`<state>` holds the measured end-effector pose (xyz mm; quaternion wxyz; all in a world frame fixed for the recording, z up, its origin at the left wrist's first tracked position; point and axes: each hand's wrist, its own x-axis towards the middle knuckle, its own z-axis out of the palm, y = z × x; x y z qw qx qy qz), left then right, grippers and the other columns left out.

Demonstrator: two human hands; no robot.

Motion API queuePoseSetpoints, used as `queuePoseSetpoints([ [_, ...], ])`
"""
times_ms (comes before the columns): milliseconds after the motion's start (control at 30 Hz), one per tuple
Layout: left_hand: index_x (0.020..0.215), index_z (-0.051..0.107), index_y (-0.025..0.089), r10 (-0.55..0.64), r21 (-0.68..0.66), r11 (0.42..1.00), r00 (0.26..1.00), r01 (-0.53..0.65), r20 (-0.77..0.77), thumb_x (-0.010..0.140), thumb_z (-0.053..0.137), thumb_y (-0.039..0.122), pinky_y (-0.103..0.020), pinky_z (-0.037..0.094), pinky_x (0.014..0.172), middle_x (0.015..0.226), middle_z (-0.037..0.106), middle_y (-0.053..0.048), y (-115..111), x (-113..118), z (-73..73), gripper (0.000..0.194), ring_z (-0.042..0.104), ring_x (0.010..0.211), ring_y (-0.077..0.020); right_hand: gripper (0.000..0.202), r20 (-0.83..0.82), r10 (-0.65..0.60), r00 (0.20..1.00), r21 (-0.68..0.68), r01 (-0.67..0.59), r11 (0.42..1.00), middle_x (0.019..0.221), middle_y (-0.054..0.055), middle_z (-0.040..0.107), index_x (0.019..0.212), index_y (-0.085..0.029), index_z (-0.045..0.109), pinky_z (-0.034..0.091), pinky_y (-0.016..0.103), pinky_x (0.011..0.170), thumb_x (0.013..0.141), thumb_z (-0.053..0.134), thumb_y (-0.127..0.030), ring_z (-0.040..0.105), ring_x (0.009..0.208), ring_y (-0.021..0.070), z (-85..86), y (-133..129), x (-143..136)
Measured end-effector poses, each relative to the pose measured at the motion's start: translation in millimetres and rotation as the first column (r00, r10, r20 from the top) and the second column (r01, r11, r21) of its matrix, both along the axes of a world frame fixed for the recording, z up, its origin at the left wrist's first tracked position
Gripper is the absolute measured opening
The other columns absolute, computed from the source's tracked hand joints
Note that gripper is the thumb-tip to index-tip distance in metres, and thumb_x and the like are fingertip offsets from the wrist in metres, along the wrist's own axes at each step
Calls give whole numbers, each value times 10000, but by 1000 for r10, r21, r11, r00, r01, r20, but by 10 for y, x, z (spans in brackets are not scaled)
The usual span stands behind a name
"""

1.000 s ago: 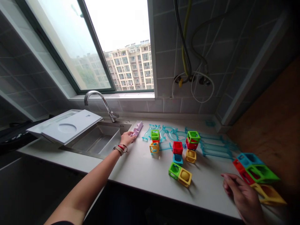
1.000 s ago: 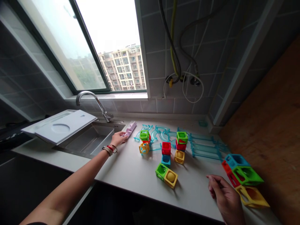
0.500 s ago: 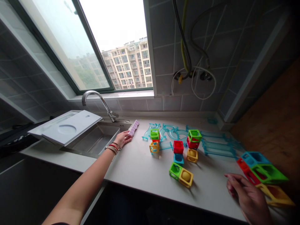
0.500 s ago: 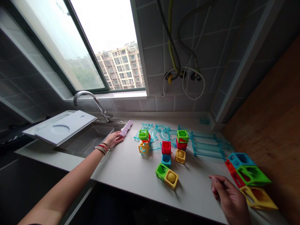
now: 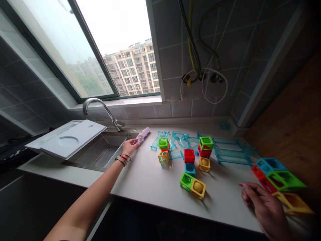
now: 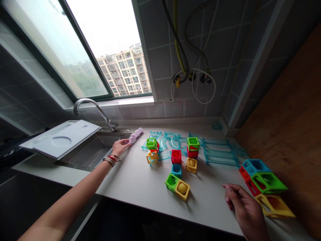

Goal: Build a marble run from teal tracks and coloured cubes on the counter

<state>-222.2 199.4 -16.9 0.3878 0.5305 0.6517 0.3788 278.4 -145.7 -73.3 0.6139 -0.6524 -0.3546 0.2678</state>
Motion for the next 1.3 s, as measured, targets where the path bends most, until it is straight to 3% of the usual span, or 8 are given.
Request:
queuePoseSetpoints([
  [200,1279,651,189,-40,95,994,980,59,-193,1002,651,354,-466,580,965,1336,646,-110,-79,95,-57,322,663,1139,-250,347,-110,64,992,-33,-68,997,636,-10,574,973,-212,712,455,236,497,882,744,-546,510,570,142,-66,-9,53],
  [433,1261,655,170,-26,131,989,967,61,-254,999,658,364,-447,596,924,1246,687,-100,-110,144,-68,326,694,1059,-230,343,-107,63,992,-35,-67,997,636,-4,569,971,-208,712,456,242,486,881,747,-538,506,571,147,-80,-11,59],
  [733,1319,622,173,-30,140,988,961,70,-275,1000,654,360,-463,595,928,1317,647,-114,386,629,-213,371,674,1106,-249,344,-130,88,988,-33,-93,995,655,-8,574,1014,-211,701,451,241,509,886,749,-527,503,594,147,-60,8,66],
  [1033,1289,645,200,-113,94,983,920,159,-375,1012,634,361,-455,584,956,1339,642,-112,639,783,-114,321,664,1125,-242,398,-99,84,992,-26,-87,996,634,-15,560,969,-203,706,430,242,492,877,735,-589,497,548,139,23,15,4],
  [1300,1298,639,192,-178,73,975,936,210,-304,1008,640,363,-458,586,950,1336,642,-111,1060,1221,-14,337,665,1124,-248,412,-51,76,996,-77,-80,994,639,-9,536,933,-208,687,420,236,469,893,706,-617,479,537,141,40,-17,-40],
])
